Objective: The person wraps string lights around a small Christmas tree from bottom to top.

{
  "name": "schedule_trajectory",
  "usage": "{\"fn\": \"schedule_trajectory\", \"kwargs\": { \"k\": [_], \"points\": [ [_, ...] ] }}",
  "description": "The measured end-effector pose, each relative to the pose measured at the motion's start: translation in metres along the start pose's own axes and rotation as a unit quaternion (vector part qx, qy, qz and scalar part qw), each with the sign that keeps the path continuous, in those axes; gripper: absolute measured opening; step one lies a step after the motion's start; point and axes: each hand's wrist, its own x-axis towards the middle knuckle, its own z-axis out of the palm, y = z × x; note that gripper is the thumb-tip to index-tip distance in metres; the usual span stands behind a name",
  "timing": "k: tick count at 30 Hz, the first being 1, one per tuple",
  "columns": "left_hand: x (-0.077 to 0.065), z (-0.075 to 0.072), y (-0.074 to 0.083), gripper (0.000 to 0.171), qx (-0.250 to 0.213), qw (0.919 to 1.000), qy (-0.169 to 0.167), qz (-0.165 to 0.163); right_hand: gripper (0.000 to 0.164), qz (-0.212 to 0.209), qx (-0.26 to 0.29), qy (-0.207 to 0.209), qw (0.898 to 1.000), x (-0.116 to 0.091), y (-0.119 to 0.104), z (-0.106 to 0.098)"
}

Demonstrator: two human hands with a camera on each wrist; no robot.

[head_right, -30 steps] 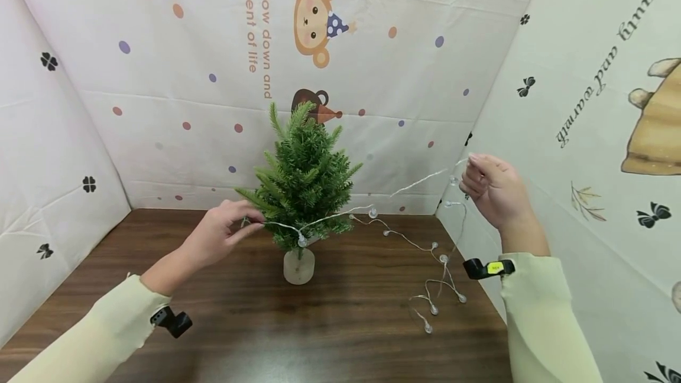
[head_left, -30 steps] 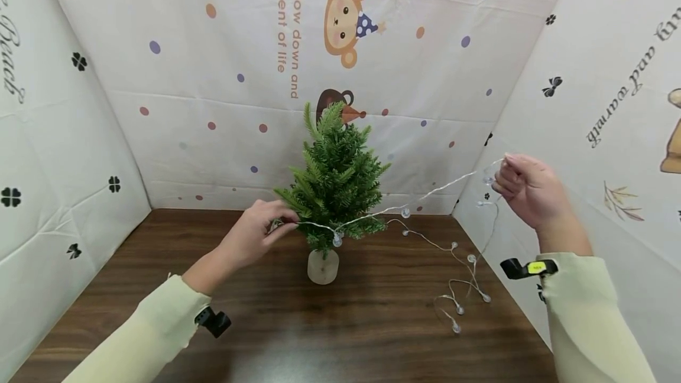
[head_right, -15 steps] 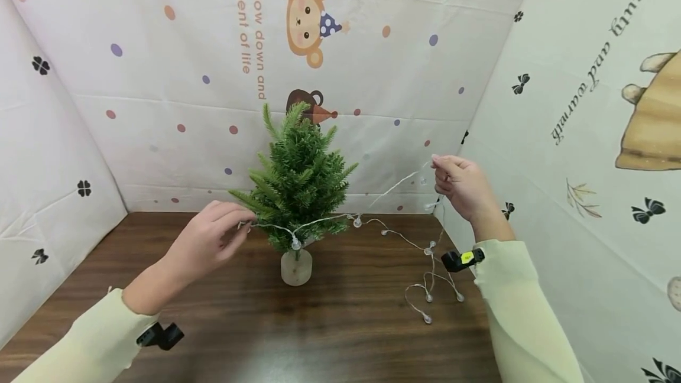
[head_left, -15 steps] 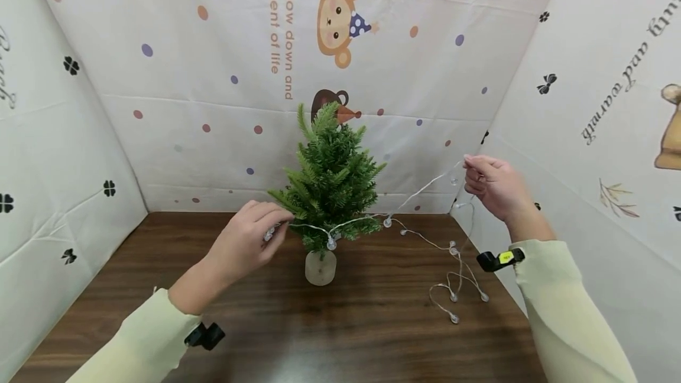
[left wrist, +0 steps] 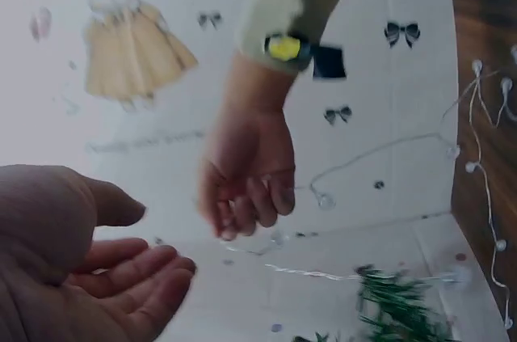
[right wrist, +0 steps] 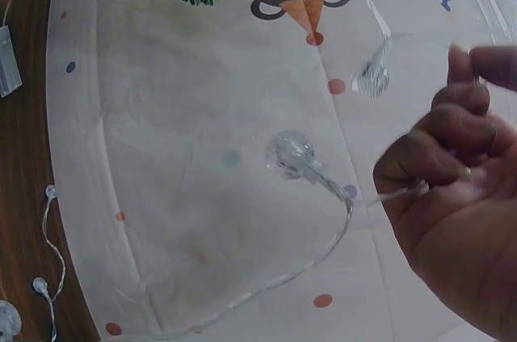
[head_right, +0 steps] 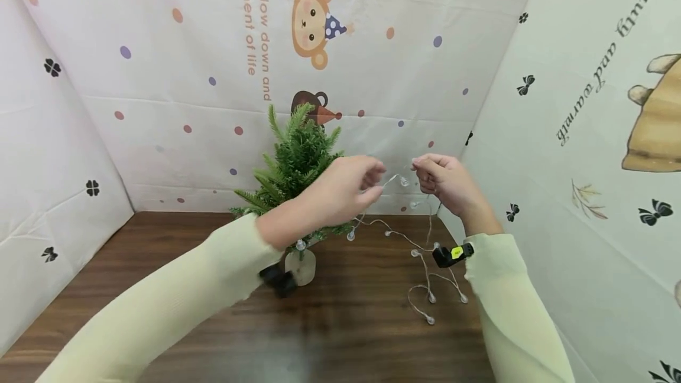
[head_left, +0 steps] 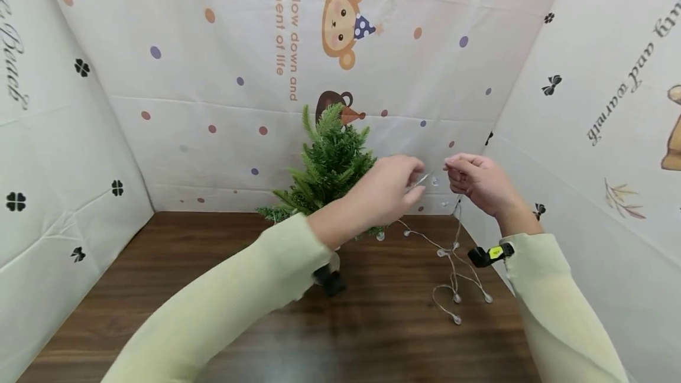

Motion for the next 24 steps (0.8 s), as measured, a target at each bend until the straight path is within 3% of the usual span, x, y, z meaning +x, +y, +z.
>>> {"fn": "schedule_trajectory", "kwargs": {
  "k": [4, 8, 12, 17, 21, 24],
  "points": [
    [0.045, 0.018, 0.006, 0.027, 0.075, 0.9940, -0.055, -0.059, 0.033, -0.011, -0.008, -0.035, 0.999, 0.004, 0.002, 0.004],
    [0.066, 0.028, 0.006, 0.016, 0.099, 0.9893, -0.063, -0.087, 0.033, -0.030, 0.020, -0.078, 0.996, 0.007, 0.004, 0.006],
    [0.071, 0.028, 0.005, 0.029, 0.049, 0.9897, -0.061, -0.119, 0.033, -0.035, 0.043, -0.123, 0.991, 0.008, 0.005, 0.005],
    [0.071, 0.026, 0.001, 0.027, 0.032, 0.9901, -0.061, -0.122, 0.031, -0.035, 0.021, -0.141, 0.989, 0.007, 0.008, 0.000],
    [0.071, 0.022, 0.001, 0.017, 0.074, 0.9907, -0.050, -0.102, 0.029, -0.025, 0.013, -0.141, 0.990, 0.004, 0.021, -0.008],
    [0.071, 0.020, 0.003, 0.013, 0.124, 0.9870, -0.057, -0.085, 0.030, -0.010, 0.052, -0.151, 0.987, 0.001, 0.039, -0.013]
  ]
}}
